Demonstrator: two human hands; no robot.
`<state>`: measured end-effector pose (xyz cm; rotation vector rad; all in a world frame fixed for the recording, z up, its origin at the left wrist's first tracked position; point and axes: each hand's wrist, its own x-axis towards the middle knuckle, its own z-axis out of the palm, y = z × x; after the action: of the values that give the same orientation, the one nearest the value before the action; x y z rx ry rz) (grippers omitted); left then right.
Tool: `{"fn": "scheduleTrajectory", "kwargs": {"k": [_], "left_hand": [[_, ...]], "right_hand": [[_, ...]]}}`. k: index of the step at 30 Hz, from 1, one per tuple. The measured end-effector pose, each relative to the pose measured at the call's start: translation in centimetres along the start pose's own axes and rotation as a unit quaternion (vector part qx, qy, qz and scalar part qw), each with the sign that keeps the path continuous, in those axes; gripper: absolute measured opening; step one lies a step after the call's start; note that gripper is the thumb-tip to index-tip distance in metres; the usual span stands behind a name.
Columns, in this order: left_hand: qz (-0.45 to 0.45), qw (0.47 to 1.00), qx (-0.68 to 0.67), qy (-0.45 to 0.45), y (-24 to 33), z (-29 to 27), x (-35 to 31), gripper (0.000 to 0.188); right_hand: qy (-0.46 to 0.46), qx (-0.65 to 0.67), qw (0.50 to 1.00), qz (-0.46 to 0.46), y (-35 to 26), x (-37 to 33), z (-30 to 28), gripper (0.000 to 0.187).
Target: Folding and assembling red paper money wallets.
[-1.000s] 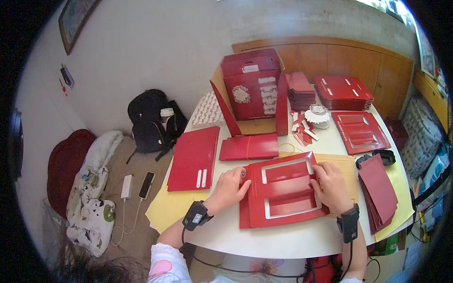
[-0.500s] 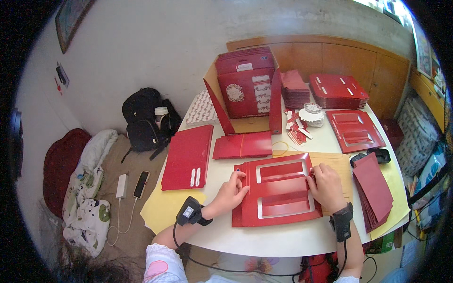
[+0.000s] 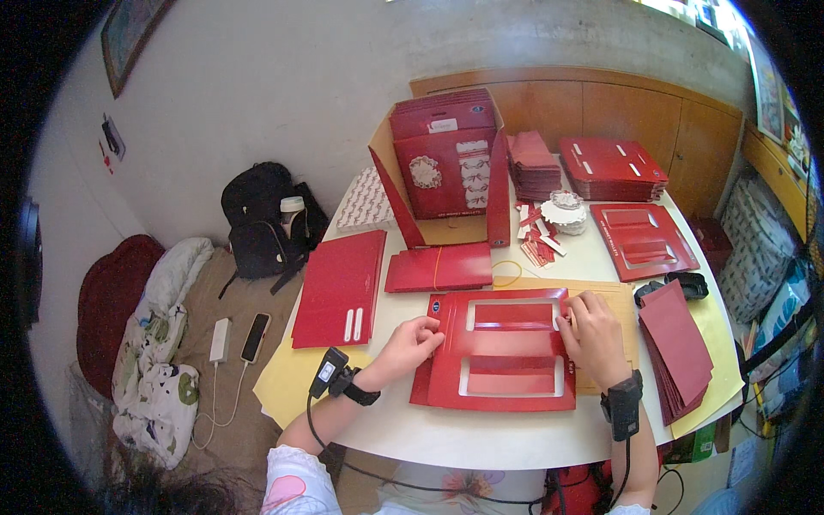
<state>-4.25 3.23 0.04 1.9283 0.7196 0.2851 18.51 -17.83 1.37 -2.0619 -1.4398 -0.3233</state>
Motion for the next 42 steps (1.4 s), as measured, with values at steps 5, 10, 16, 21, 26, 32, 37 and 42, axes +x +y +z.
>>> {"fn": "scheduleTrajectory", "kwargs": {"k": [5, 10, 16, 21, 26, 32, 37, 42], "left_hand": [[0.111, 0.979, 0.157, 0.075, -2.1, -1.1, 0.8, 0.021], [0.158, 0.96, 0.194, 0.125, -3.5, -1.4, 1.0, 0.021], [0.073, 0.989, 0.091, 0.089, -1.9, -0.7, 0.6, 0.026], [-0.004, 0.999, -0.008, 0.038, -2.5, -1.1, 1.4, 0.038], [-0.004, 0.999, -0.045, -0.004, -3.6, -0.8, 2.0, 0.045], [0.048, 0.992, -0.116, -0.022, -2.0, -0.2, 1.6, 0.049], [0.064, 0.995, -0.069, -0.028, -2.1, -0.3, 2.6, 0.051], [0.138, 0.973, -0.071, -0.17, -0.8, 0.0, 4.9, 0.042]], "right_hand": [[-0.027, -0.019, 0.999, -0.026, 0.7, -0.3, 0.8, 0.029], [-0.038, -0.014, 0.999, -0.018, 0.7, -0.4, 1.2, 0.035], [-0.038, -0.041, 0.998, -0.016, 0.6, -0.6, 1.5, 0.047], [-0.024, -0.038, 0.999, -0.008, 0.3, -0.7, 2.0, 0.048], [-0.023, -0.041, 0.999, -0.003, 0.2, -0.7, 1.9, 0.048], [-0.008, -0.02, 1.0, 0.009, 0.2, -0.6, 1.6, 0.037], [0.01, -0.03, 0.999, -0.009, 0.4, -0.4, 1.1, 0.032], [-0.014, -0.013, 1.0, -0.016, 0.8, -0.5, 1.1, 0.031]]}}
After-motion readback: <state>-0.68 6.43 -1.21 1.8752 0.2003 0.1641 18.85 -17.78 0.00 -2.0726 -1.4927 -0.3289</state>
